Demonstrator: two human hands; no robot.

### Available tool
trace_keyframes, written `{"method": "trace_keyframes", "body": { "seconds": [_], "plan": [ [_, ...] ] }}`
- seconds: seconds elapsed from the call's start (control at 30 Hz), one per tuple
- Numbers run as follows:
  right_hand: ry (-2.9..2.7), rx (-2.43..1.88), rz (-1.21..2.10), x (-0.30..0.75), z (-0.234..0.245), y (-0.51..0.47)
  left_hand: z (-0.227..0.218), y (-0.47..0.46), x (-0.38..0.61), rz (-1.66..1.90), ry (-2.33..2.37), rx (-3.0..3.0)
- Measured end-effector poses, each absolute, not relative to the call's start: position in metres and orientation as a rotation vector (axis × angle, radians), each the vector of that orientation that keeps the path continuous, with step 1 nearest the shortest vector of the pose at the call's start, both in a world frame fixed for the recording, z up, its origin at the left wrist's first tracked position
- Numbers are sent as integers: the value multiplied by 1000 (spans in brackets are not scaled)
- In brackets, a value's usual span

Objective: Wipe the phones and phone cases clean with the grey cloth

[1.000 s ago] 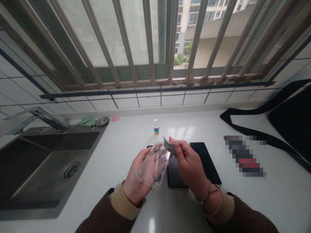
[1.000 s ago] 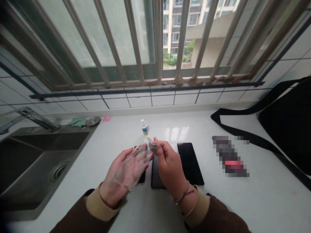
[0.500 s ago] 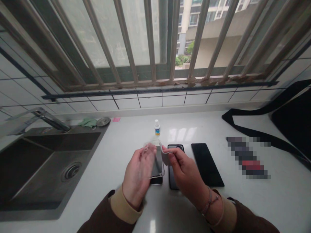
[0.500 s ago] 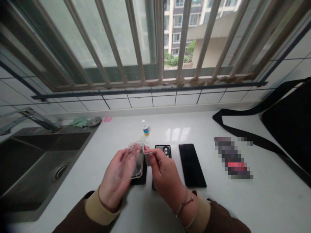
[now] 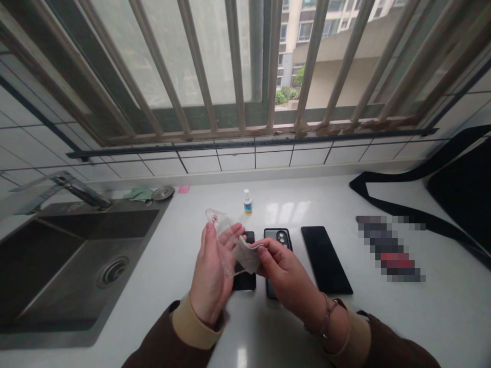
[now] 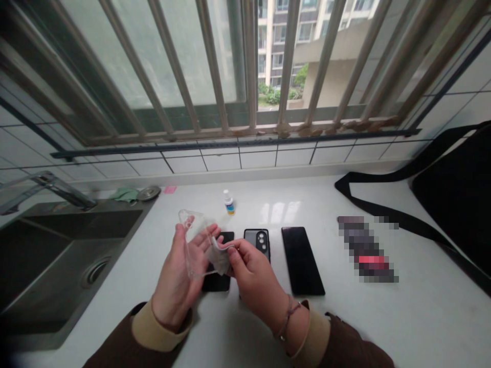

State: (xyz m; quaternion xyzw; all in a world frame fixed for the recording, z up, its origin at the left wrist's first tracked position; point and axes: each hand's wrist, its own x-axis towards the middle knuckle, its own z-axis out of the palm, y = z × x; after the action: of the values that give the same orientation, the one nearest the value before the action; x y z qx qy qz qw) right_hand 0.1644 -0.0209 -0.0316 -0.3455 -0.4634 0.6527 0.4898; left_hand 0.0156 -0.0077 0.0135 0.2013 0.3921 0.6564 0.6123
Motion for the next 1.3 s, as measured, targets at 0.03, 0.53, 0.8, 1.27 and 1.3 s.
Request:
{"method": "trace_keyframes", "body": {
  "seconds": [0.03,0.53,0.8,1.27,1.3],
  "plan": [
    [-1113,-843,1627,164,-31,-22,13,-6,14,1578,937,478],
    [-1029,-1016,1174,184,-23,-11,8,-8,13,1290,1123,672],
    [-1993,-509,878,177,-6,-33,10,-5,9,1492,1071,530],
    [-2195,-493,846,180,-12,-38,-5,30,-55,650,2337,1804],
    [-2197,-474,838,179,-14,-38,-7,30,-54,457,2388,1881]
  ]
}}
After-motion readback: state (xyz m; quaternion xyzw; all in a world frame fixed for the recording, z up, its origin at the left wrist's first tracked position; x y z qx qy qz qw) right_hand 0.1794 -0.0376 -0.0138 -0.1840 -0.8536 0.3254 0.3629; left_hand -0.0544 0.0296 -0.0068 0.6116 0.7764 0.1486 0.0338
